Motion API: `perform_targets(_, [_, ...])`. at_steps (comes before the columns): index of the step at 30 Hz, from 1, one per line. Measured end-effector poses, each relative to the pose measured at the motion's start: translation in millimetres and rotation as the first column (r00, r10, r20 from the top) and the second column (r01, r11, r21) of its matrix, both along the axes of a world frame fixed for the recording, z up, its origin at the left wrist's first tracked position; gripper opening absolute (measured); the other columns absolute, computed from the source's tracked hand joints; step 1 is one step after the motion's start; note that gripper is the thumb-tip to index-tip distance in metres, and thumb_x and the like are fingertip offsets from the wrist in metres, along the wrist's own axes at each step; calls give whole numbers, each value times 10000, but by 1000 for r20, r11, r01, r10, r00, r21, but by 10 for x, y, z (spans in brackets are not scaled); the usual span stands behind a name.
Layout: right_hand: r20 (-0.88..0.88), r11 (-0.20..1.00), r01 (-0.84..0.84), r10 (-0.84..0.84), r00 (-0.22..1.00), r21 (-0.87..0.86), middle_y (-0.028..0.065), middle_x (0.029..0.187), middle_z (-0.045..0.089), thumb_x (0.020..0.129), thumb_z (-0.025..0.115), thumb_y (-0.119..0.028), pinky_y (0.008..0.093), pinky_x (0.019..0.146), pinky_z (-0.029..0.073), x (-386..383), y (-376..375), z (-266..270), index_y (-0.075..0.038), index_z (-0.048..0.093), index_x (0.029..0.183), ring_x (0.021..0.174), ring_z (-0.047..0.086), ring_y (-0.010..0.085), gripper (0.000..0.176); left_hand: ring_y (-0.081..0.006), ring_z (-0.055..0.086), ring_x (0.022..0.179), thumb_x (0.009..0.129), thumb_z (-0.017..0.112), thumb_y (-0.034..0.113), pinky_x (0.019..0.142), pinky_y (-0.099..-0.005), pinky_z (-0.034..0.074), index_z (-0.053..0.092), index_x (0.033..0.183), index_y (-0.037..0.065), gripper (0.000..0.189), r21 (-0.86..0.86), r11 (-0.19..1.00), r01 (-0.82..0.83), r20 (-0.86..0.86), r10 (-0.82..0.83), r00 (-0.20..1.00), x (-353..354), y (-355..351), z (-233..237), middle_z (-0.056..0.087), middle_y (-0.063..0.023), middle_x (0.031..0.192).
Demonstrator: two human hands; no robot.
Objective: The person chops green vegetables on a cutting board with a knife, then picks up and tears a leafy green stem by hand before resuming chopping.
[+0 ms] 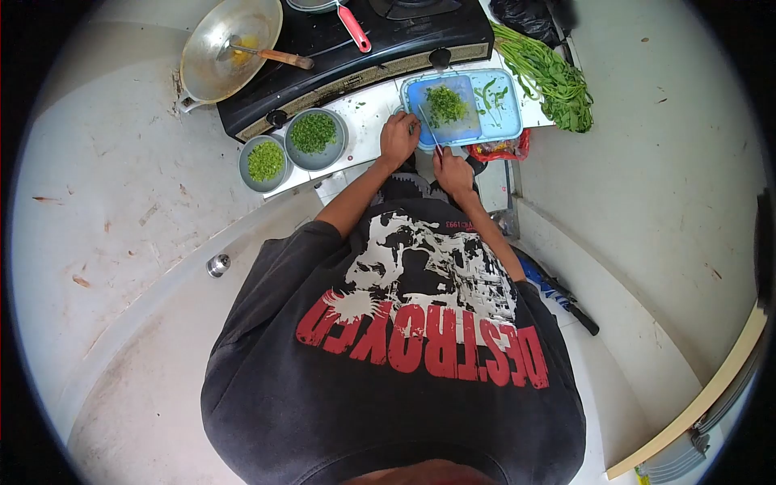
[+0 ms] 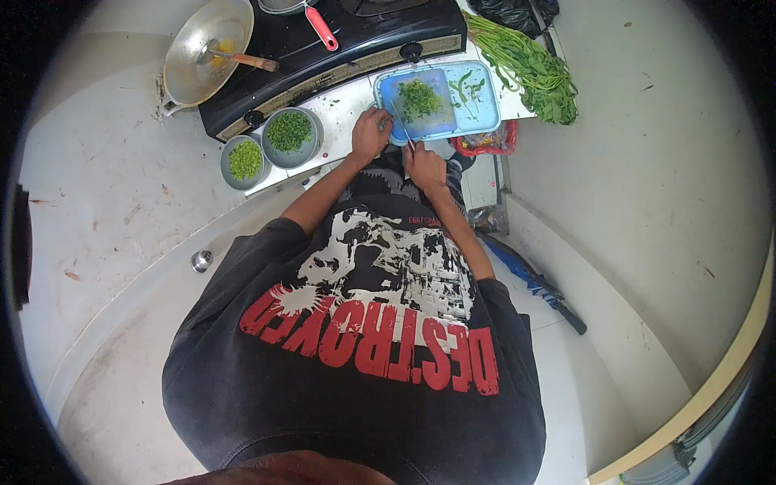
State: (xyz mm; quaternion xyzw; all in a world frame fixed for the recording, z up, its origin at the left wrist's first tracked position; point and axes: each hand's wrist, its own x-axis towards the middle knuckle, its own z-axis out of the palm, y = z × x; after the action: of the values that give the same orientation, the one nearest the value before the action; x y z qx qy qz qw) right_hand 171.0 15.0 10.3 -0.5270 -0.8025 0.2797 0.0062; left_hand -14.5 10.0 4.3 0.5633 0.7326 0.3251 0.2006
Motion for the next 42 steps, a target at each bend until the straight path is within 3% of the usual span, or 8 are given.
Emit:
perform_targets(11, [28,998,-52,53,998,-28,259,775,700,1001,531,-371,559,703,564,-151,79,44,-6,581,1028,749,710,446,370,-353,627,928,839,689,104,840,-435,506,696,912,47,93,21,1000,4,-30,-4,1000,-8,-11,-48,659,-129,902])
perform_targets(14, [41,999,-46,47,998,-26,261,779,702,1003,523,-380,562,709,563,-176,111,-13,-6,586,1034,753,708,452,380,-368,612,869,811,673,60,811,-452,495,687,877,39,71,80,997,-8,26,6,1000,-5,10,-121,653,-143,864])
perform_targets(20, [47,998,-54,54,997,-16,269,745,690,1022,496,-386,557,684,562,-27,58,-22,4,585,1044,729,699,460,400,-326,660,865,833,687,98,802,-404,518,719,889,44,84,-46,995,-83,174,90,981,-4,33,-98,683,-136,871])
perform_targets(23, [42,999,-39,39,998,-1,268,731,685,1020,503,-390,559,665,558,7,36,-17,7,584,1038,708,695,461,405,-323,642,882,809,633,55,864,-411,487,697,827,28,72,-8,999,-53,129,54,990,35,26,233,714,-105,830])
perform_targets(26, [24,999,-50,51,998,-15,272,730,682,1020,507,-393,564,667,554,-14,45,27,9,586,1030,709,692,464,410,-306,642,876,819,618,49,873,-391,479,703,820,24,88,-20,998,-52,130,55,990,25,34,201,713,-99,827])
perform_targets(29, [-9,998,-57,56,998,-33,279,743,682,1022,501,-399,569,687,551,-56,49,6,8,589,1027,731,689,471,416,-299,635,856,820,626,50,868,-398,475,710,830,26,88,20,997,-73,145,70,987,5,38,72,708,-98,815])
perform_targets(32, [-27,997,-56,54,998,-51,285,762,684,1025,491,-405,574,707,548,-105,79,-46,3,592,1032,756,688,477,420,-319,657,817,828,694,90,768,-424,515,743,866,68,66,77,997,-17,136,6,991,-44,34,-20,662,-131,840])
perform_targets(42, [14,996,-77,78,997,-51,278,765,688,1014,505,-385,574,694,552,-24,79,-52,-14,587,1020,751,689,477,380,-324,648,837,820,671,51,781,-417,513,731,878,44,84,-5,996,-85,157,85,984,-1,45,13,677,-131,857])
